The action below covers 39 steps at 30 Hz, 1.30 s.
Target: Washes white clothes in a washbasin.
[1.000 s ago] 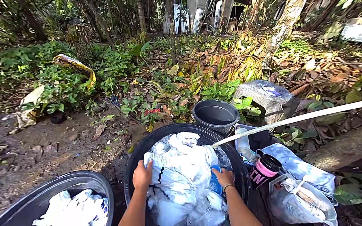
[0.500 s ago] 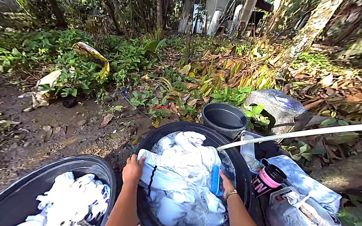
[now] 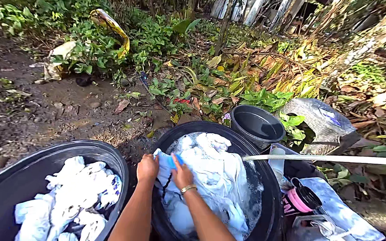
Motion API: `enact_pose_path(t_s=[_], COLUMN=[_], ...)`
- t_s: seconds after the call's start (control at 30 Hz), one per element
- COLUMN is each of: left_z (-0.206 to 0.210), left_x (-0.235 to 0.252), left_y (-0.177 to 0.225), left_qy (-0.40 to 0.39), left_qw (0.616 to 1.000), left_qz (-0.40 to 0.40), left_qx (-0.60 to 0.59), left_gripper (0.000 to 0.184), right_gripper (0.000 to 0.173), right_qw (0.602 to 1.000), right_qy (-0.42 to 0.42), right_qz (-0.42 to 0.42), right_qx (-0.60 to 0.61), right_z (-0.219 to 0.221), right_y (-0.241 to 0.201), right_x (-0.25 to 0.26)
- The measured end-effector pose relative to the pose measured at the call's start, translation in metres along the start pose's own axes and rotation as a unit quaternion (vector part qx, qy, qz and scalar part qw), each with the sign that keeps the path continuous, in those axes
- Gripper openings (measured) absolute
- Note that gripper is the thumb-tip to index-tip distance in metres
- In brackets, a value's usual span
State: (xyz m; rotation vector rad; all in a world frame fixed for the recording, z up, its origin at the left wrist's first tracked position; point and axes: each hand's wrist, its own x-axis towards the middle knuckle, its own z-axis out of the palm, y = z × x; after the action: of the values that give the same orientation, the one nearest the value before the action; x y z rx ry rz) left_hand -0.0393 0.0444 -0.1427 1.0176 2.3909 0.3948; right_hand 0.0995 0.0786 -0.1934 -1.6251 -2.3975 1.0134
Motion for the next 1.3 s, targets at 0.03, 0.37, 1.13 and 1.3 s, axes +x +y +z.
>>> enact_pose_path(t_s=[0.03, 0.37, 1.13, 1.3], left_z=[-0.002, 0.004, 0.006, 0.005], left_x=[0.000, 0.000, 0.006, 0.005], left_y=[0.000, 0.005, 0.002, 0.004], left_qy=[-0.001, -0.013, -0.055, -0.066], left_qw=[1.000, 1.000, 0.994, 0.992], left_qz=[0.005, 0.007, 0.029, 0.022], left_qx=[0.001, 0.012, 0.086, 0.108], left_gripper=[0.042, 0.039, 0.037, 0.034], right_gripper=[0.066, 0.069, 0.072, 0.072], right_qw=[0.999, 0.961, 0.999, 0.990], right_qy=[0.009, 0.209, 0.025, 0.007], right_qz=[0.027, 0.181, 0.001, 0.093], right_qx=[-0.031, 0.017, 0.021, -0.107], right_z=[-0.010, -0.080, -0.015, -0.031], right_y=[0.025, 0.112, -0.018, 0.076], right_x=[0.003, -0.024, -0.017, -0.015])
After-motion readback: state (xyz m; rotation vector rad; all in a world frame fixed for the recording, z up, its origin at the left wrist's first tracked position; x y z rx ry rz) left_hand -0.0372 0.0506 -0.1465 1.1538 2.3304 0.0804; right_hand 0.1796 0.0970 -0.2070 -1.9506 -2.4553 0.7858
